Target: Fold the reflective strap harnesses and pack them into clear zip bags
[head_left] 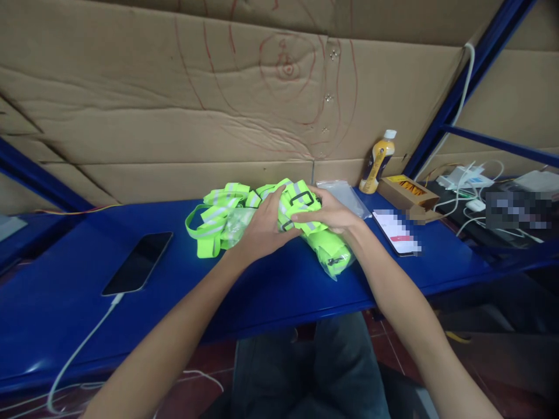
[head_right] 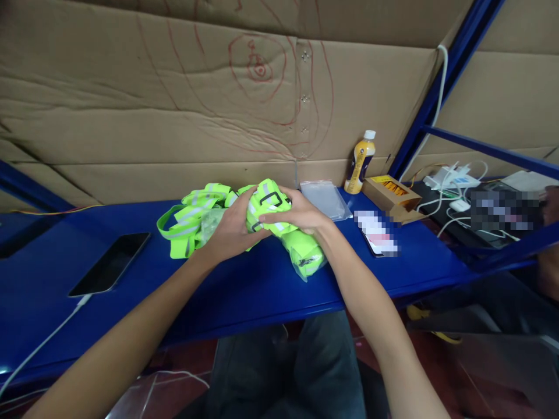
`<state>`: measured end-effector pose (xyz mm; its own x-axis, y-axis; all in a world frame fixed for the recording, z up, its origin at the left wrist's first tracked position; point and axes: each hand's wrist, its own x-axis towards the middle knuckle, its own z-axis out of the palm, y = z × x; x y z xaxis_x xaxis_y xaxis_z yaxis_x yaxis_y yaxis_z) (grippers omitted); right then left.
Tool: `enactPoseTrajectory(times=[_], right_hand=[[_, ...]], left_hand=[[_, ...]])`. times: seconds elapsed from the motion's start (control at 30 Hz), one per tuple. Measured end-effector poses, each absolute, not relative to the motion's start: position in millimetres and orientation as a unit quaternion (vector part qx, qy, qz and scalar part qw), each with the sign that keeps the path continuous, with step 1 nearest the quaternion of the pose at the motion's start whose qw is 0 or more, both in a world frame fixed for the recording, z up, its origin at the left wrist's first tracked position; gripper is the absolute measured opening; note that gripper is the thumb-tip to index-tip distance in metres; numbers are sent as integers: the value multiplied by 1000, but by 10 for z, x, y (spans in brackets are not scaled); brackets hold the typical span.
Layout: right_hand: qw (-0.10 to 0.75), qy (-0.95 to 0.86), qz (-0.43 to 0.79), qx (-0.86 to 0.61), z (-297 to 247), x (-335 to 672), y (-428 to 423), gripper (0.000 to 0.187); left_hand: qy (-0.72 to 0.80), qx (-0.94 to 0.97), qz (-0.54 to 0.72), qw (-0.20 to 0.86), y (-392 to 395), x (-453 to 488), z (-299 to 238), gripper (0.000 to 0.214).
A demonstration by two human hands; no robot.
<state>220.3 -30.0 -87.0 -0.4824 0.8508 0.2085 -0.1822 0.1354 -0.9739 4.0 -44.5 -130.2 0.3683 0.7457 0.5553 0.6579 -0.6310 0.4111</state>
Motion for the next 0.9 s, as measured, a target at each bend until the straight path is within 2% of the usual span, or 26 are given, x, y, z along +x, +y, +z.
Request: enactPoseTrajectory(times=[0.13, 0.33, 0.47, 0.57, 0.73, 0.77, 0.9], right_hand=[[427, -563, 653, -274, -889, 2199, -272, 60], [415, -573, 632, -316, -872, 2272, -232, 54], [388, -636, 590, -313, -837, 2288, -266, 43], [376, -689, 534, -313, -833, 2256, -291, 45], [447, -682, 502, -289, -883, 2156, -285, 50], [465, -671, 504, -282, -898, 2134, -280, 49], [512, -678, 451, -273, -962, 2044, -256, 47]], left_hand=[[386, 851, 357, 24, -462, 30, -1237, 131], [354, 877, 314, -81, -469, 43, -1274, 112], [368, 872, 317, -56, -491, 92, -1320, 122], [368, 867, 336, -19, -498, 138, -1358, 124], [424, 806, 412, -43, -448, 159, -1363, 132], [441, 789, 422, -66, -434, 156, -1358, 128], [453, 780, 411, -132, -407, 139, -1353, 87]])
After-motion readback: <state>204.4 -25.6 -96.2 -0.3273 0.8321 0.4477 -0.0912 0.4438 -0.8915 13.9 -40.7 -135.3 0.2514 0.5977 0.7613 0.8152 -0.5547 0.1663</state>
